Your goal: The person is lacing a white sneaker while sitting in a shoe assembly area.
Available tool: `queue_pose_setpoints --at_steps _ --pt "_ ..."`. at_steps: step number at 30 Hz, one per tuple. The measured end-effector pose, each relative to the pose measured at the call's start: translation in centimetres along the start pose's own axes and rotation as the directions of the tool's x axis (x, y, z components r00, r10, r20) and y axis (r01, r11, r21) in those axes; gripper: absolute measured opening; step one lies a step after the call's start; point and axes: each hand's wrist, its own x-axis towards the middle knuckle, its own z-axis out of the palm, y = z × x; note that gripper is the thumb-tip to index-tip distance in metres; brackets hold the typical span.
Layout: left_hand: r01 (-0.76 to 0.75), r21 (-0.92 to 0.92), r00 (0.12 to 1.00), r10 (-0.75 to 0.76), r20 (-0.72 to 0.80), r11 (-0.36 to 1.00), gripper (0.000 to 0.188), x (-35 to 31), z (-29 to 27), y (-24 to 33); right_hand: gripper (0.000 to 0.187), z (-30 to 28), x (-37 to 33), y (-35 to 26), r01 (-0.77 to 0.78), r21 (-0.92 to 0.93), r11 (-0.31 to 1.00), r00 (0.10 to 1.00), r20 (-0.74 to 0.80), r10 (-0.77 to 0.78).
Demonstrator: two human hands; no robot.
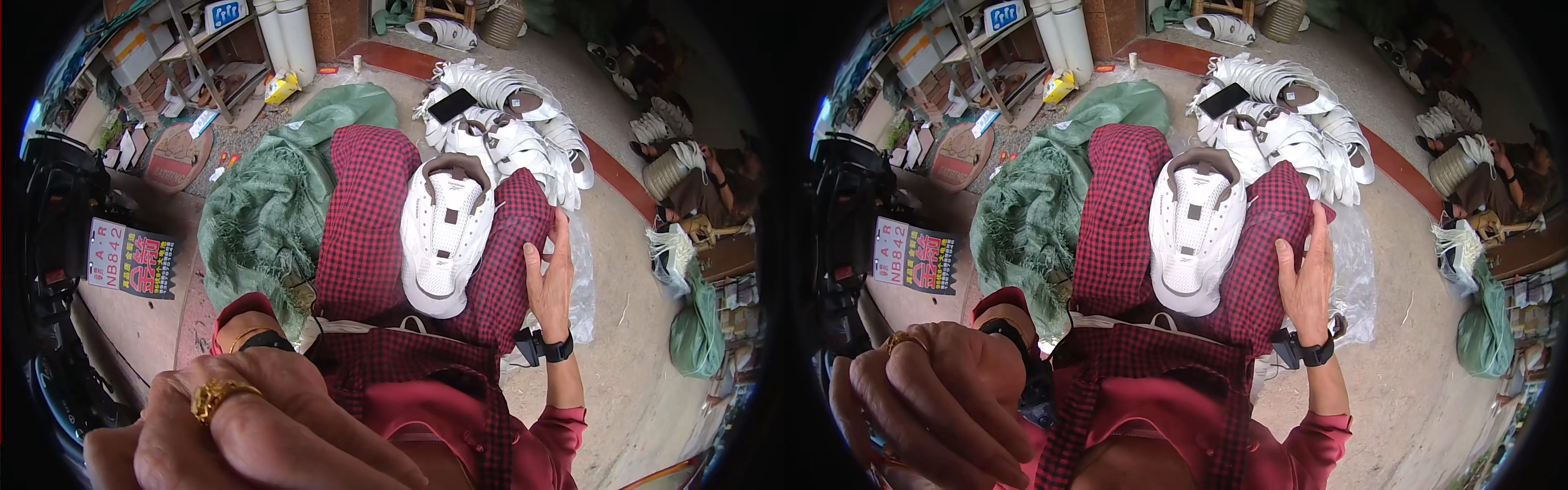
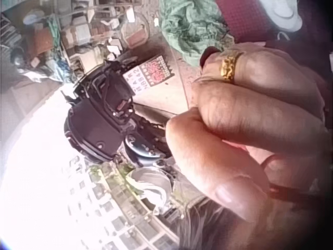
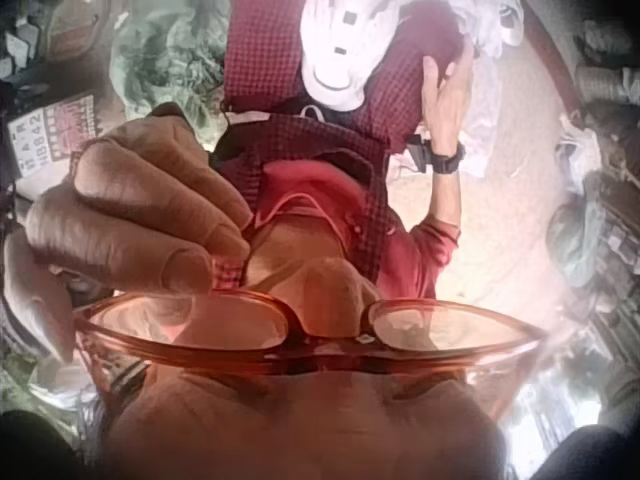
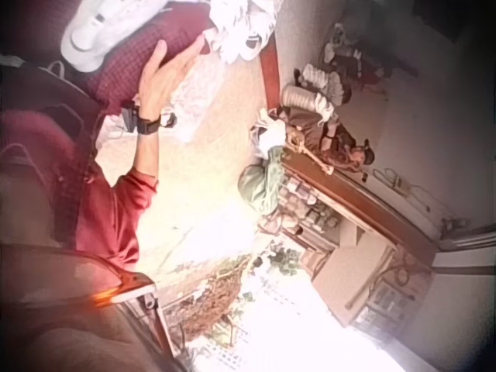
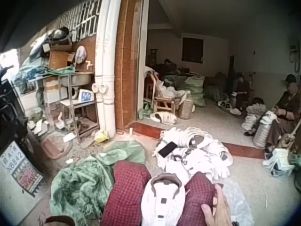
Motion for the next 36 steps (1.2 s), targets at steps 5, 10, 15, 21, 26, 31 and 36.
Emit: queue_pose_setpoints --at_steps 5,10,15,21,26,31,36 --pt "0.053 -0.785 0.967 -0.229 -0.114 0.617 0.006 -0.9 -0.1 0.9 0.073 -1.0 -2.0 -1.1 -0.069 -0.01 0.998 0.997 0.041 0.07" --pt "-0.102 -0.961 0.904 -0.427 0.018 -0.256 0.006 -1.3 0.6 1.1 0.076 0.6 -3.3 -0.5 0.091 -0.112 0.99 0.994 0.077 -0.082" --pt "-0.254 -0.33 0.892 -0.352 0.283 -0.909 0.015 -1.5 1.1 2.0 0.064 -0.1 -3.1 -1.0 0.229 -0.285 0.931 0.969 0.153 -0.192" --pt "0.489 -0.58 0.851 0.212 0.48 -0.652 0.048 -2.9 5.7 8.9 0.013 -3.0 -5.3 -2.1 0.173 0.009 0.985 0.982 0.077 -0.174" --pt "0.595 -0.775 0.717 0.577 0.391 -0.214 0.015 -9.7 7.1 11.8 0.016 -1.2 -7.4 -2.8 0.085 0.333 0.939 0.918 0.339 -0.203" --pt "0.615 -0.783 0.667 0.592 0.453 -0.093 0.032 -11.2 5.0 11.4 0.014 0.4 -8.5 -3.8 0.279 0.181 0.943 0.77 0.544 -0.332" --pt "0.765 -0.643 0.461 0.737 0.494 -0.048 0.026 -11.7 4.8 11.3 0.009 -0.5 -8.0 -3.9 0.085 0.266 0.96 0.815 0.536 -0.221"
